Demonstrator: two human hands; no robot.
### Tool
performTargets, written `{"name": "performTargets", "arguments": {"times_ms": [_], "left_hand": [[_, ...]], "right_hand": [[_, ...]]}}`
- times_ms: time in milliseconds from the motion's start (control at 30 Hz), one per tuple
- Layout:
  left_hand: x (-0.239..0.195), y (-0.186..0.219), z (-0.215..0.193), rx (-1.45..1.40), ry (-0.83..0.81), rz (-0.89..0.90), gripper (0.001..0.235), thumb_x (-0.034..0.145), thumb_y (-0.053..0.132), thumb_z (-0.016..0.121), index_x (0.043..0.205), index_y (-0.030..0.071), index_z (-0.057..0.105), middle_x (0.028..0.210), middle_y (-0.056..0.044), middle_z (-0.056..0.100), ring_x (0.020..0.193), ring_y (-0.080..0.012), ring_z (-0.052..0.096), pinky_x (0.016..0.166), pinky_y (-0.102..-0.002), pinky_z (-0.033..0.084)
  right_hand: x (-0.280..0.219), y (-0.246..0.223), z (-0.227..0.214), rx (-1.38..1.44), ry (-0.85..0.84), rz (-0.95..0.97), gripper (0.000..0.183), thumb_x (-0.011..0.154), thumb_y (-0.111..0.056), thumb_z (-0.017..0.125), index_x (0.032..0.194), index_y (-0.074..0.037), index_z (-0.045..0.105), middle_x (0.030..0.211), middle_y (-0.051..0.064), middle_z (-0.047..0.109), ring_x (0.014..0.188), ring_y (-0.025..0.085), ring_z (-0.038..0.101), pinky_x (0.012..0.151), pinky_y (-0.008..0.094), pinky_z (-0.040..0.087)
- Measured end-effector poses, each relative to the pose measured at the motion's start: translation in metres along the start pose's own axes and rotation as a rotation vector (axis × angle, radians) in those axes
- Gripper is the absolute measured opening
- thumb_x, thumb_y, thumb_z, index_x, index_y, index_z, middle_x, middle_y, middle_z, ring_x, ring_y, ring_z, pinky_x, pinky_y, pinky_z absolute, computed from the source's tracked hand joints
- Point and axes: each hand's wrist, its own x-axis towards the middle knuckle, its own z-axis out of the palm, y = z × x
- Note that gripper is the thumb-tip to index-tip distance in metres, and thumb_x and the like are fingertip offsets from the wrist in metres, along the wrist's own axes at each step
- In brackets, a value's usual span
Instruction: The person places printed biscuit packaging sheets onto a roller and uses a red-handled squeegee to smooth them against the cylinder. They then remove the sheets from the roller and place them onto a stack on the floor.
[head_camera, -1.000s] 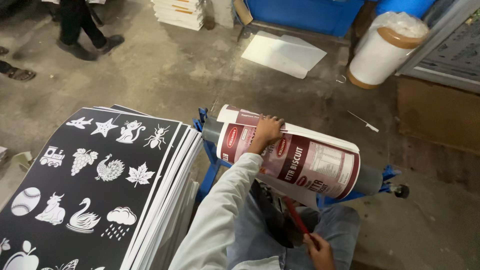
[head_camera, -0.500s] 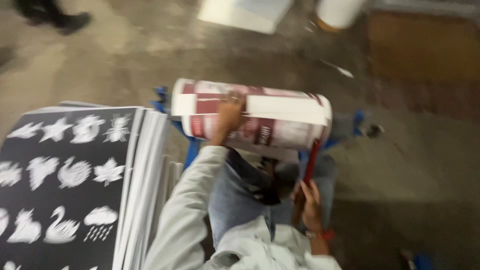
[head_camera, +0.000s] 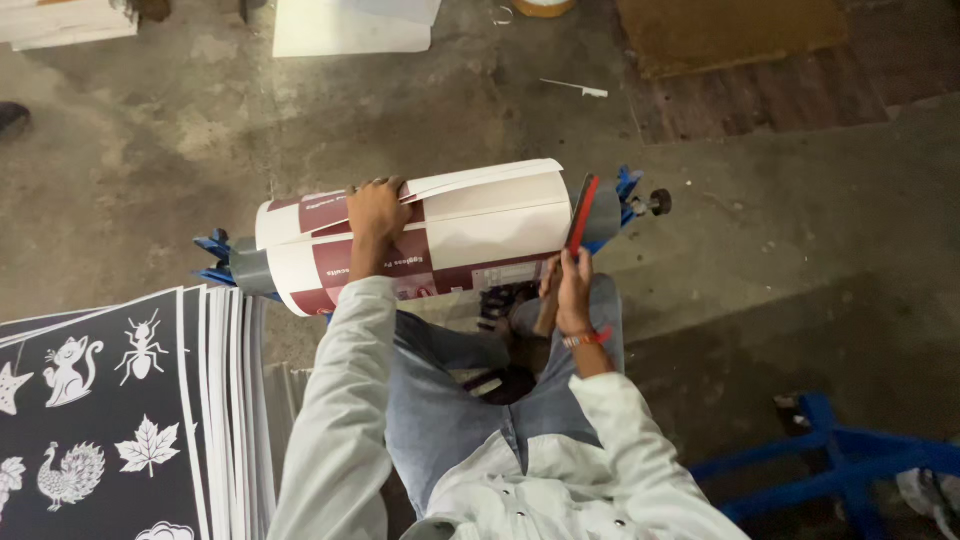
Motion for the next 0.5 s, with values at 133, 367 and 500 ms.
{"name": "performTargets", "arguments": {"times_ms": [133, 367, 500], "left_hand": [[-0.011, -0.008, 0.033, 0.107, -0.063, 0.038, 0.055, 0.082, 0.033, 0.071, 0.134, 0.019, 0.061, 0.133, -0.009, 0.066, 0.130, -0.0310, 0.057, 0.114, -0.064, 0.031], [-0.044, -0.001, 0.022, 0.228, 0.104, 0.217, 0.063, 0.085, 0.023, 0.066, 0.143, 0.005, 0.048, 0.141, -0.020, 0.056, 0.135, -0.0411, 0.048, 0.112, -0.073, 0.026], [-0.073, 0.004, 0.009, 0.185, 0.085, 0.272, 0.079, 0.080, 0.033, 0.069, 0.147, 0.002, 0.043, 0.145, -0.029, 0.050, 0.137, -0.0557, 0.037, 0.106, -0.081, 0.019]], "right_hand": [[0.001, 0.025, 0.024, 0.001, 0.114, -0.026, 0.015, 0.109, -0.025, 0.049, 0.110, -0.012, 0.041, 0.078, 0.004, 0.054, 0.048, 0.014, 0.051, 0.041, 0.031, 0.045], [-0.078, 0.116, 0.131, -0.086, -0.134, 0.128, 0.013, 0.108, -0.026, 0.046, 0.113, -0.016, 0.039, 0.071, 0.003, 0.050, 0.042, 0.014, 0.046, 0.036, 0.031, 0.042], [-0.108, 0.144, 0.168, -0.168, -0.356, 0.344, 0.015, 0.105, -0.027, 0.047, 0.118, -0.026, 0.039, 0.065, 0.002, 0.051, 0.041, 0.014, 0.046, 0.036, 0.029, 0.040]]}}
